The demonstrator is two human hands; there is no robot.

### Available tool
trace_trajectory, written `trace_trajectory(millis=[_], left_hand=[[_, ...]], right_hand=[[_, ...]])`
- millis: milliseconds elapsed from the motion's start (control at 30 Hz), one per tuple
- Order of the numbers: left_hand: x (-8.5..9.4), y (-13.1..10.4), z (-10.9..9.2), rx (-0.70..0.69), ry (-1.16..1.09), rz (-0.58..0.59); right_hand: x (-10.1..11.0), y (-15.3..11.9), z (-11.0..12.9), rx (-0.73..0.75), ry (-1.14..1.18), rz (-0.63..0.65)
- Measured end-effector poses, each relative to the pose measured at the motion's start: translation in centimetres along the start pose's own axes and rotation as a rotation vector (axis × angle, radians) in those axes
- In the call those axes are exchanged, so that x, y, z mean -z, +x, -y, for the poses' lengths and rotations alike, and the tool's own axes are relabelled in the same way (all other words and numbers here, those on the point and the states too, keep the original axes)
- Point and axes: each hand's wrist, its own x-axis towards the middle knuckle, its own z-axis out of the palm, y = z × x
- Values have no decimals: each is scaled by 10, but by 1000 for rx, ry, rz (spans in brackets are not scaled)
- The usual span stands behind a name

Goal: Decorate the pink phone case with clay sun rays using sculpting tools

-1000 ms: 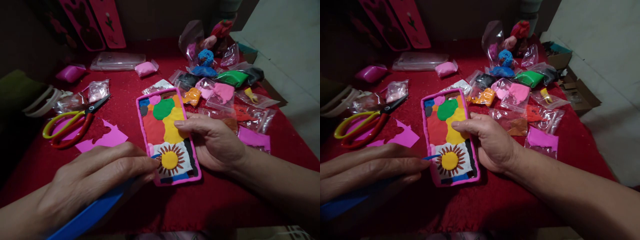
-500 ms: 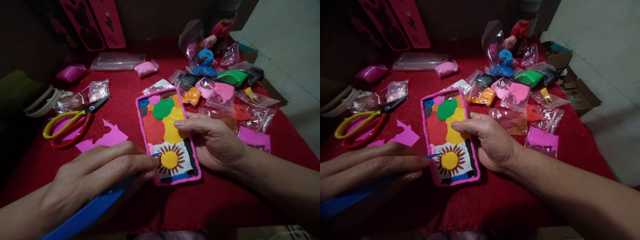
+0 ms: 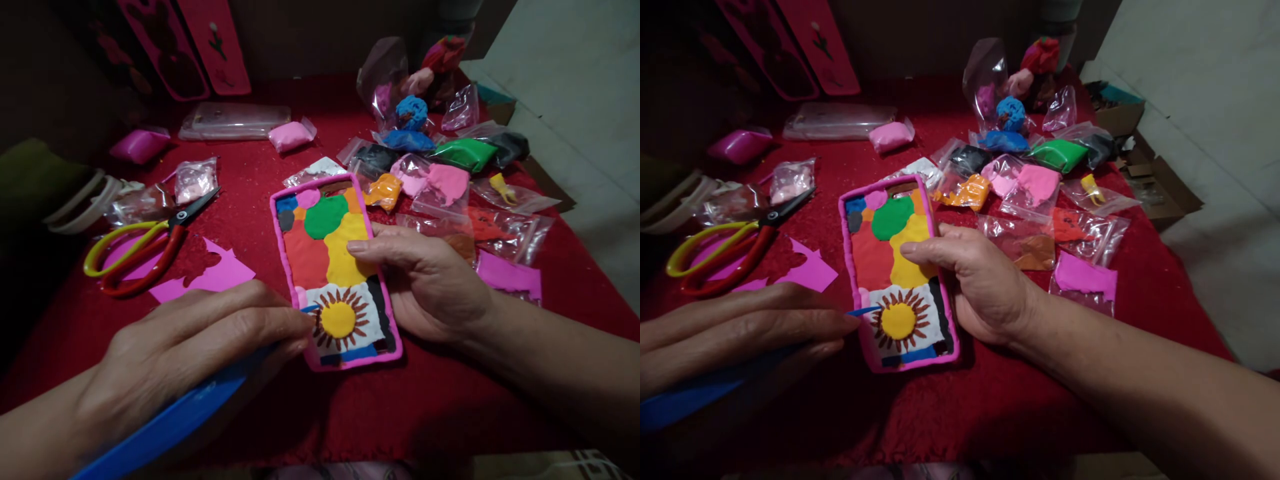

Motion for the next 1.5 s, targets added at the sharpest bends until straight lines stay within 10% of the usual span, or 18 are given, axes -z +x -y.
trace_trajectory(millis=[1500], left_hand=[[3, 1, 1, 32, 25, 19]], right_hand=[[2, 1, -1, 4, 30, 36]])
